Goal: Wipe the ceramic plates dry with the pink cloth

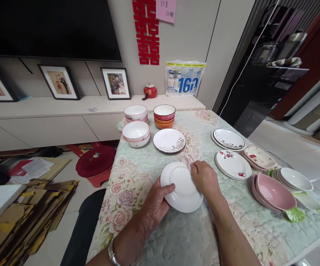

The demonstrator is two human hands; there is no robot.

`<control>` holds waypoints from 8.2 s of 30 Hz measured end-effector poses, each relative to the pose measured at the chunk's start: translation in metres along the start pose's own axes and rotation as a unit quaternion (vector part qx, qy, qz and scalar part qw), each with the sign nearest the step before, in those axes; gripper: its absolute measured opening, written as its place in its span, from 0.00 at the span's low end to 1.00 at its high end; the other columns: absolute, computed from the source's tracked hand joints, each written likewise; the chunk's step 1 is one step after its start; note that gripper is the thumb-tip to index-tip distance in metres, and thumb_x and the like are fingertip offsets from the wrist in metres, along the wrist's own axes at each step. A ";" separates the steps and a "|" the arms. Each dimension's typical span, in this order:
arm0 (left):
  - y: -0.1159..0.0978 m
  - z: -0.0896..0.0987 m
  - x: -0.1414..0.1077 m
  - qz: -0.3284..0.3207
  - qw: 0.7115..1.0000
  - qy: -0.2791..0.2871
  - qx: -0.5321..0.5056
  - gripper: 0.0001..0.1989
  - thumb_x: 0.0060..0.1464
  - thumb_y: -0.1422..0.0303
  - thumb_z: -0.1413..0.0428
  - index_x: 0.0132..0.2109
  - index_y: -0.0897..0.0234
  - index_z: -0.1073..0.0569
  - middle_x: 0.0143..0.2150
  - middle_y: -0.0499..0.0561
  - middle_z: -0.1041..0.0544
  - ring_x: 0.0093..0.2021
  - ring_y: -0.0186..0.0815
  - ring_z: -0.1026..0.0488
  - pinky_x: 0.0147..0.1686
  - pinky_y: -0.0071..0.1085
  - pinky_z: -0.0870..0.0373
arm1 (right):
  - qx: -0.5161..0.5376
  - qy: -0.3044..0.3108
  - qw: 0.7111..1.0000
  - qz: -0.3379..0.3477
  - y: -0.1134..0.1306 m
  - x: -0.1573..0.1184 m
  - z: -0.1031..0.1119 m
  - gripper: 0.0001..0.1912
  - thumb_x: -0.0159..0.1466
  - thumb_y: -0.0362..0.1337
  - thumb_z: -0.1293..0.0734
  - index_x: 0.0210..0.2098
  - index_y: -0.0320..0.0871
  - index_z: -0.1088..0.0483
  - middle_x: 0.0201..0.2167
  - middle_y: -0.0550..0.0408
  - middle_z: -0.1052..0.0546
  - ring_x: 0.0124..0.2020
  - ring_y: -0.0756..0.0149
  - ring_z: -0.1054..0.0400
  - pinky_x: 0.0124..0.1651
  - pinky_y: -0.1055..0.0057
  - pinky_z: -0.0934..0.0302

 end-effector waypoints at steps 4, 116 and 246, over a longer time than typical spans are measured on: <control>0.001 -0.002 0.000 0.015 0.999 0.034 0.001 0.33 0.33 0.78 0.37 0.52 0.66 0.27 0.40 0.56 0.19 0.44 0.47 0.25 0.46 0.39 0.33 | 0.042 -0.046 0.995 0.075 0.006 0.001 -0.005 0.15 0.66 0.38 0.43 0.36 0.43 0.26 0.35 0.48 0.24 0.40 0.58 0.33 0.44 0.64 0.41; 0.000 -0.004 -0.001 0.004 0.999 0.031 -0.030 0.38 0.34 0.81 0.38 0.57 0.64 0.32 0.41 0.53 0.20 0.41 0.40 0.24 0.43 0.33 0.33 | 0.201 0.025 0.943 0.265 0.055 -0.017 0.000 0.14 0.69 0.40 0.40 0.47 0.48 0.25 0.43 0.49 0.26 0.46 0.61 0.31 0.48 0.64 0.34; 0.001 0.007 0.010 -0.022 0.996 0.026 -0.080 0.23 0.55 0.63 0.44 0.57 0.65 0.31 0.48 0.57 0.21 0.50 0.46 0.26 0.51 0.42 0.33 | 0.057 0.035 0.992 0.109 0.035 -0.019 0.015 0.04 0.60 0.32 0.41 0.29 0.45 0.37 0.27 0.57 0.30 0.27 0.66 0.36 0.31 0.70 0.46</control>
Point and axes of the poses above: each hand's wrist, its own x-axis towards the middle knuckle, its own z-axis out of the back of the hand, y = z × x, the point moved 2 cm from there along x, towards the middle knuckle
